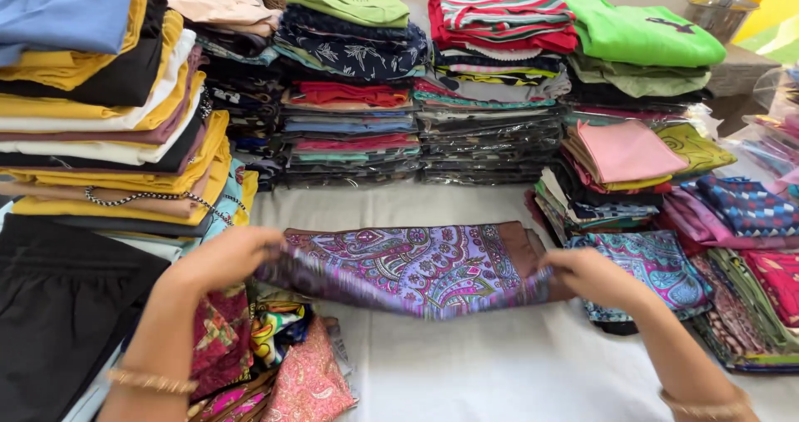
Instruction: The person folds various garments on a white table surface. They handle a black floral scarf, black shorts, a pink pouch, and several patterned scarves, unfolding each item to display it before folding it neatly and placing it into a stack.
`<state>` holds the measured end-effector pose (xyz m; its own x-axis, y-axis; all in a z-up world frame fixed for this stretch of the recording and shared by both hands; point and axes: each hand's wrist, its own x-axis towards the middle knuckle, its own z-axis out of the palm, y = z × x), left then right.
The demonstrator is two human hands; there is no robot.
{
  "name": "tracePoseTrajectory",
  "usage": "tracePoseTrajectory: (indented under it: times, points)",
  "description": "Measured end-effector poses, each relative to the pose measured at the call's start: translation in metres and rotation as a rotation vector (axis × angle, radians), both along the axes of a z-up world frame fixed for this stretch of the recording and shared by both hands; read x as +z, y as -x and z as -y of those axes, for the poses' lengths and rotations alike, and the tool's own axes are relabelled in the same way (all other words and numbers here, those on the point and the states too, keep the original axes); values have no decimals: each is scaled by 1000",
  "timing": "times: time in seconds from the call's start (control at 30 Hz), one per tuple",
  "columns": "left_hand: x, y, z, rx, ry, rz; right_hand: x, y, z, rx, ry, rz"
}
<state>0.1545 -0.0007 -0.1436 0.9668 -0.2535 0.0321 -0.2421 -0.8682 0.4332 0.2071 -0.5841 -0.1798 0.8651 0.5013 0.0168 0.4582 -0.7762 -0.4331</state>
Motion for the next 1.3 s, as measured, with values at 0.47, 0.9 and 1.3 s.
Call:
tracePoseTrajectory:
  times: [0.47, 0.9, 1.3]
  points:
    - [-80, -62, 88, 55, -448, 385, -26, -44, -53, -43, 278, 344]
    - [-104, -19, 168, -302, -177, -23, 23, -21, -52, -296, 298, 499]
    - [-116, -39, 173, -335, -9, 150, 47, -23, -90, -377, -1, 730]
